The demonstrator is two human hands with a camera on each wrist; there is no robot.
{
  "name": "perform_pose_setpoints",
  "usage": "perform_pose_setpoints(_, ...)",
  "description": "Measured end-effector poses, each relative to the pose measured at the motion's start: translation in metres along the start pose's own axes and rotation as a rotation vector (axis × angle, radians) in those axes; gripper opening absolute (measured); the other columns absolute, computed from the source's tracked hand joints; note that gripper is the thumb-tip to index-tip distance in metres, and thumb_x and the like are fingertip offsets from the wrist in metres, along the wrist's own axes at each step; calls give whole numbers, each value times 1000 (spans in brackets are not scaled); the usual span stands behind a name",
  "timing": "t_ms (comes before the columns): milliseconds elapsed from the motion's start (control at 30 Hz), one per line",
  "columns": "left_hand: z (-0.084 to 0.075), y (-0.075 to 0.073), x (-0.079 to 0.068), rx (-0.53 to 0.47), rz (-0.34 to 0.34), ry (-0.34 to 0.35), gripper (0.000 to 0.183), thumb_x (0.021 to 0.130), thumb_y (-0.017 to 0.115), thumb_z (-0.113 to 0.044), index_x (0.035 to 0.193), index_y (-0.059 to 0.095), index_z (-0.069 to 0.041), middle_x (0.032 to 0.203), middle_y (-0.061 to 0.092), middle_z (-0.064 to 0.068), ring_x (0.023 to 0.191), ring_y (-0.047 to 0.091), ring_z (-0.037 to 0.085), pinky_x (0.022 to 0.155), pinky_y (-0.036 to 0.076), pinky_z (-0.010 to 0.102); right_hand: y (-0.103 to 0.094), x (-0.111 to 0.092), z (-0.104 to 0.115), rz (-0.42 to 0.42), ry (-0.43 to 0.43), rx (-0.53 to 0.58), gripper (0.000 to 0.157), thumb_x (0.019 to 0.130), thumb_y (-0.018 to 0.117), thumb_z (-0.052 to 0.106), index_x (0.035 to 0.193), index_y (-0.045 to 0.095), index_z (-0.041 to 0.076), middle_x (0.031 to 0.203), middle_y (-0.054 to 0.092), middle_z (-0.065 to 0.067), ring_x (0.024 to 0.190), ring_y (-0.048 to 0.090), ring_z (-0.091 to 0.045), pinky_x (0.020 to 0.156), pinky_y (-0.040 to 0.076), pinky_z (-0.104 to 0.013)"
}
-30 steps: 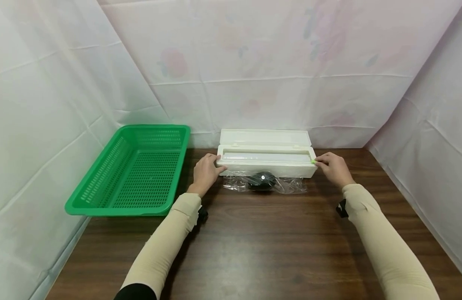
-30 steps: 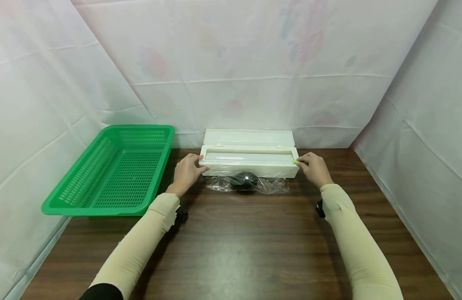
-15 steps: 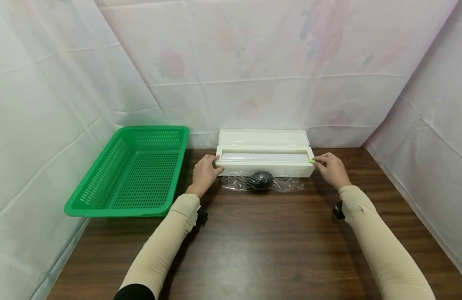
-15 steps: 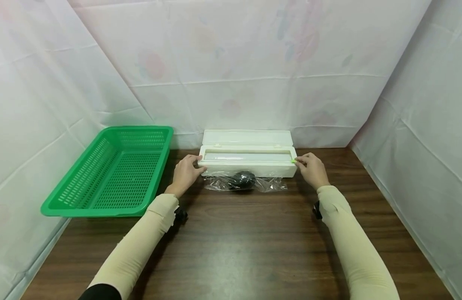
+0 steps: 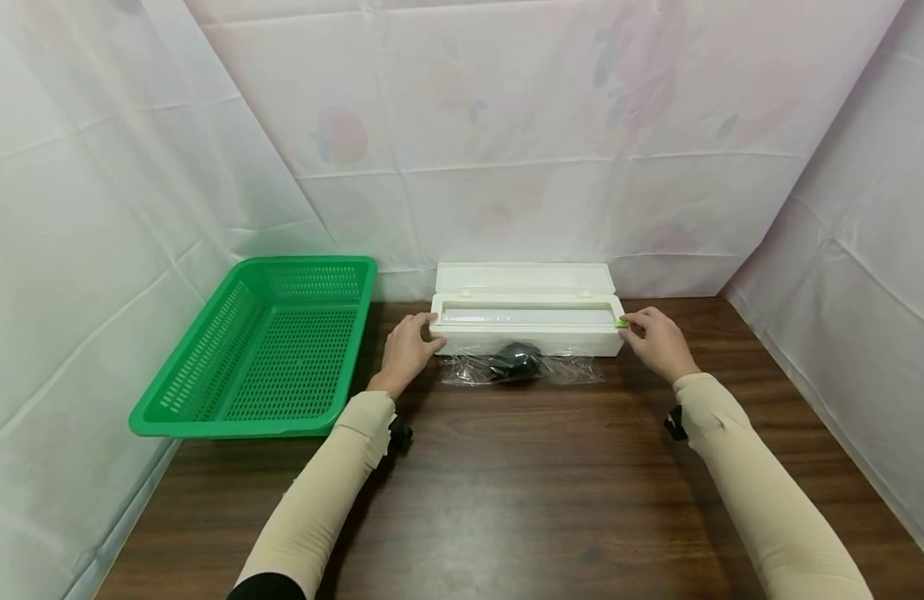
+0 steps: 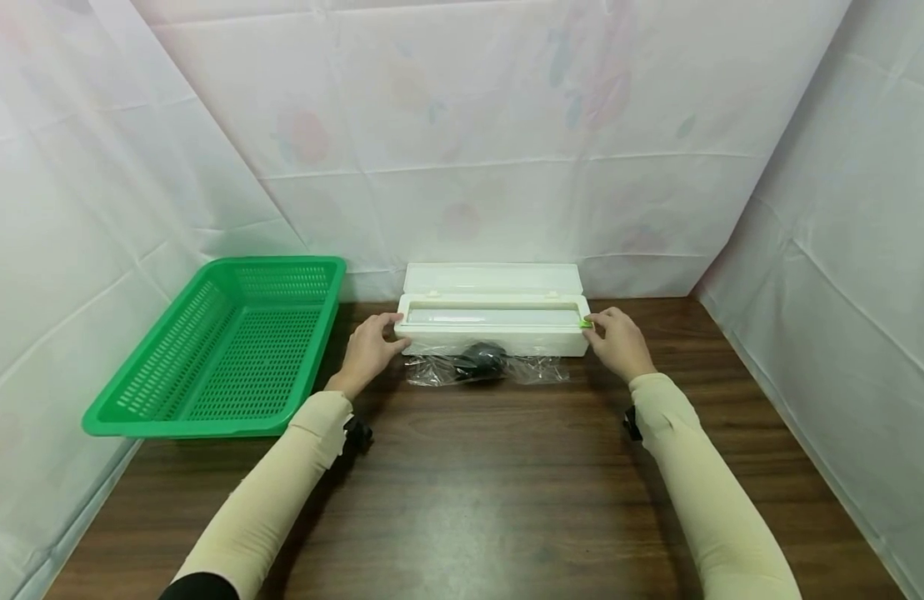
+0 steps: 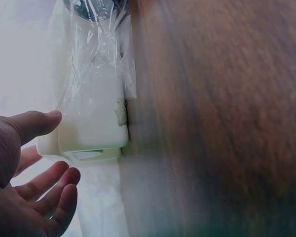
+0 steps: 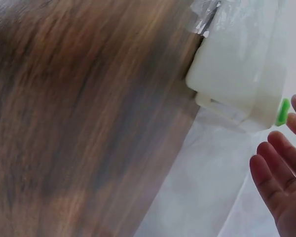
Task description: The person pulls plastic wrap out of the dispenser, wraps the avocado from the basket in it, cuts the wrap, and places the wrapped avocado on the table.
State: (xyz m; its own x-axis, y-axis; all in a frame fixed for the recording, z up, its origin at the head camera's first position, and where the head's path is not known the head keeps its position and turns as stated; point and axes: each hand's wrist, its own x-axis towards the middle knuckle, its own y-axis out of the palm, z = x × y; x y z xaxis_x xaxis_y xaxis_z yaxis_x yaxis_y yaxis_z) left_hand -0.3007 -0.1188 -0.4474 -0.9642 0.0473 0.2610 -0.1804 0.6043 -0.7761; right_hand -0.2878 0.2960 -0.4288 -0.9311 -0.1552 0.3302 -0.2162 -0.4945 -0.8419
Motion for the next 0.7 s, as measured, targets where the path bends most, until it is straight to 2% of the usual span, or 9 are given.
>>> perform_pose_setpoints(133, 0, -1, 0, -9, 25, -11, 51, 86, 75, -27, 132, 60, -10, 126, 63, 14, 114, 61, 34, 96, 50, 50, 0, 1, 10, -51, -45, -25, 26, 92, 64, 10, 113, 68, -6, 103, 60, -24, 85, 53, -33, 72, 41, -43)
perform_pose_setpoints(267, -1, -2, 0, -9, 30, -18, 50, 86, 75, -27, 132, 60, -11, 125, 63, 14, 113, 61, 32, 95, 50, 49, 0, 3, 22, -81, -87, -26, 25, 92, 65, 9, 112, 68, -5, 104, 61, -23, 84, 52, -34, 72, 42, -44)
perform_pose_setpoints(467, -2, -4, 0, -9, 20, -3, 46, 86, 76, -27, 126, 64, -10, 119, 65, 13, 110, 62, 30, 93, 50, 48, 4, 5, 40, -69, -156, -10, 25, 90, 67, 10, 111, 69, -4, 104, 62, -22, 98, 56, -38, 84, 45, -51)
perform_pose_setpoints(700, -1, -4, 0, -26, 4, -5, 38, 85, 76, -26, 119, 67, -10, 111, 65, 12, 101, 62, 28, 90, 49, 46, 13, 7, 62, -36, -255, -9, 24, 89, 70, 11, 109, 70, -2, 102, 67, -19, 98, 59, -36, 85, 49, -50)
